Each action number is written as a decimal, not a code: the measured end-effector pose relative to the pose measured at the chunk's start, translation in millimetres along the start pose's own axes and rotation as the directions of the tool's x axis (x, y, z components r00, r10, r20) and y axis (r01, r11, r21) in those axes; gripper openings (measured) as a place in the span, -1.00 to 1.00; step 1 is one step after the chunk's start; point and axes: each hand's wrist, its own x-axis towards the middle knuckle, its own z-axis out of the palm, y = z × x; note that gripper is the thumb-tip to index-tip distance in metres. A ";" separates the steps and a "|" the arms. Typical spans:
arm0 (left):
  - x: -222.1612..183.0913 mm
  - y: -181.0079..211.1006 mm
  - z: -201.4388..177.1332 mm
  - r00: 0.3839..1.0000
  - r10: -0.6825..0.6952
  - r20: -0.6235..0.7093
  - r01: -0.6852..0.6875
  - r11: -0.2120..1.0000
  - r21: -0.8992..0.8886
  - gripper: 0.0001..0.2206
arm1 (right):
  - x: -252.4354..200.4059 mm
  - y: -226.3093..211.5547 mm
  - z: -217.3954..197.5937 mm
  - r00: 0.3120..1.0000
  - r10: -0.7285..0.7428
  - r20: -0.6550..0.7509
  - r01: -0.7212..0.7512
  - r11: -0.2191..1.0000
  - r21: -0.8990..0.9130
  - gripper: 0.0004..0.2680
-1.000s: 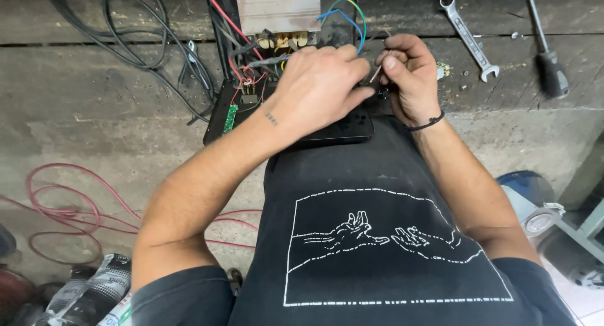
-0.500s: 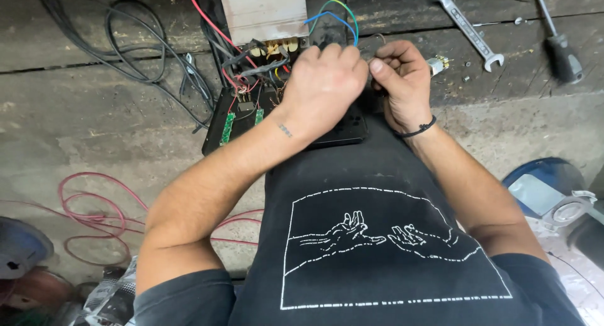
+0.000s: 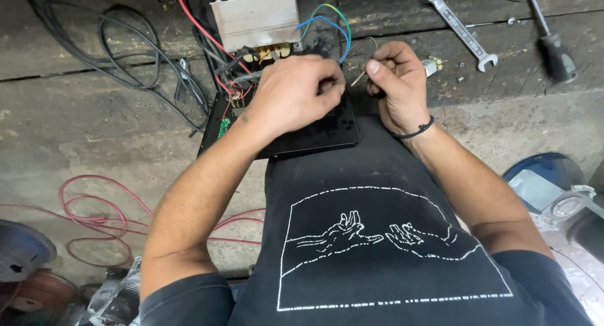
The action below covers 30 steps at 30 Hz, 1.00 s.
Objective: Disconnecting electrical wires and removing components from an electronic control panel on a workbench.
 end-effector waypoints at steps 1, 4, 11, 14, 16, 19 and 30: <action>3.1 -0.2 2.1 1.000 0.002 0.003 -0.002 1.000 -0.002 -0.83 | -0.2 0.6 -1.7 1.000 0.001 -0.004 -0.001 1.000 -0.002 -0.83; 8.4 -1.8 3.5 0.997 -0.053 0.060 0.059 0.994 -0.097 -0.75 | 2.7 3.2 -2.1 0.999 0.021 0.041 -0.022 0.999 0.036 -0.83; 12.3 -9.6 9.9 0.992 -0.015 0.122 0.058 0.932 -0.357 -0.85 | 3.1 9.9 -3.3 0.988 -0.066 0.139 0.071 0.997 -0.036 -0.79; 11.2 -11.6 14.7 0.998 0.041 0.056 -0.021 0.950 -0.311 -0.90 | 4.0 9.3 -3.4 0.988 -0.073 0.134 0.082 0.994 -0.068 -0.79; 9.6 -12.4 24.2 0.998 0.063 0.011 -0.058 0.968 -0.244 -0.91 | 3.0 7.7 -2.6 0.989 -0.073 0.125 0.084 0.993 -0.088 -0.79; 6.3 -10.4 38.9 0.863 0.443 -0.242 -0.267 0.807 0.527 -0.83 | 1.2 2.8 1.3 0.996 -0.066 0.061 0.071 0.993 -0.090 -0.80; -14.4 9.4 31.5 0.878 0.325 -0.351 -0.141 0.877 0.460 -0.86 | -3.9 -7.8 3.7 1.000 0.021 -0.015 -0.022 0.995 -0.097 -0.85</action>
